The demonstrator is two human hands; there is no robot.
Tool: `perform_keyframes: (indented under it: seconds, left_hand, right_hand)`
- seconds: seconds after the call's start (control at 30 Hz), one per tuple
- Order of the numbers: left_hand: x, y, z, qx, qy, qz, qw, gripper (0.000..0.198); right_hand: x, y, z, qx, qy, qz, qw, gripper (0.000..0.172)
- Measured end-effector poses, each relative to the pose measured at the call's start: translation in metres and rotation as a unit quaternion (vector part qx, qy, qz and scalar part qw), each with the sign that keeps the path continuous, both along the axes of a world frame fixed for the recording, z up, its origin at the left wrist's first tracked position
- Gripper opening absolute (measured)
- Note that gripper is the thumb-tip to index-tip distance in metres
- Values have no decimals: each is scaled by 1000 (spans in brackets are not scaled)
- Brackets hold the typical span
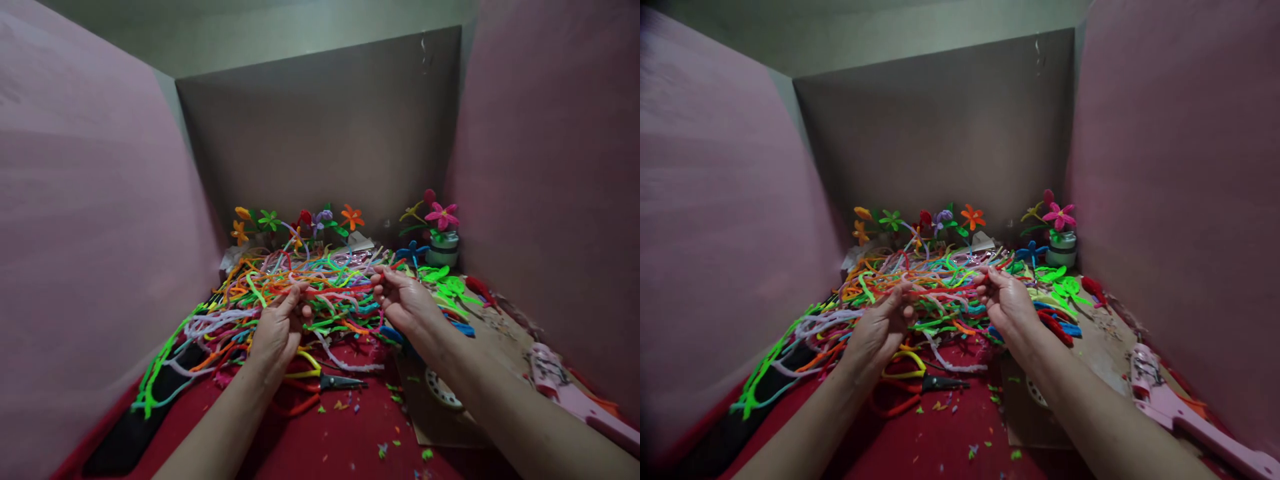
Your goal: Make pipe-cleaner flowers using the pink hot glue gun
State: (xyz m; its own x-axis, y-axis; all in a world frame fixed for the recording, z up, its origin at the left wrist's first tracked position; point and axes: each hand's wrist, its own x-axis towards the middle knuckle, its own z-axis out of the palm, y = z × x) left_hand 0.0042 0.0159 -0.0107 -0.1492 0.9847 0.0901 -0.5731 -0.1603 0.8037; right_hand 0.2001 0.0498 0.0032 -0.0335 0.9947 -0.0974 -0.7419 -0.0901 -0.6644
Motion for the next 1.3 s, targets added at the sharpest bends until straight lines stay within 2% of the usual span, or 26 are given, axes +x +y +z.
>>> perform_keyframes:
  seconds: [0.2, 0.3, 0.37, 0.47, 0.57, 0.63, 0.73, 0.93, 1.1, 1.3]
  left_hand:
    - [-1, 2, 1, 11, 12, 10, 1000, 17]
    - [-3, 2, 4, 18, 14, 12, 1000, 16]
    - [-3, 0, 7, 23, 13, 15, 1000, 15]
    - [-1, -5, 12, 16, 13, 15, 1000, 14]
    - [2, -10, 14, 3, 43, -1, 999, 19]
    - [4, -13, 14, 8, 71, -12, 997, 19]
    - [5, -14, 13, 14, 89, -30, 995, 17]
    - [6, -15, 14, 12, 70, -32, 997, 16]
    - [7, -16, 14, 6, 59, -42, 997, 19]
    - [10, -17, 13, 19, 59, -44, 997, 16]
  right_hand:
    - [3, -5, -3, 11, -64, 41, 997, 9]
    - [2, -11, -3, 51, -139, 94, 985, 16]
    - [-1, -16, -3, 91, -225, 148, 959, 19]
    - [-7, -23, -4, 137, -335, 209, 909, 14]
    - [-14, -28, -7, 173, -394, 231, 873, 18]
    - [-18, -31, -9, 195, -416, 223, 860, 24]
    - [-24, -37, -9, 195, -415, 207, 864, 23]
    - [-36, -48, -2, 147, -395, 229, 877, 20]
    - [-42, -49, -4, 144, -340, 219, 903, 20]
    - [-45, -50, -6, 144, -322, 248, 902, 22]
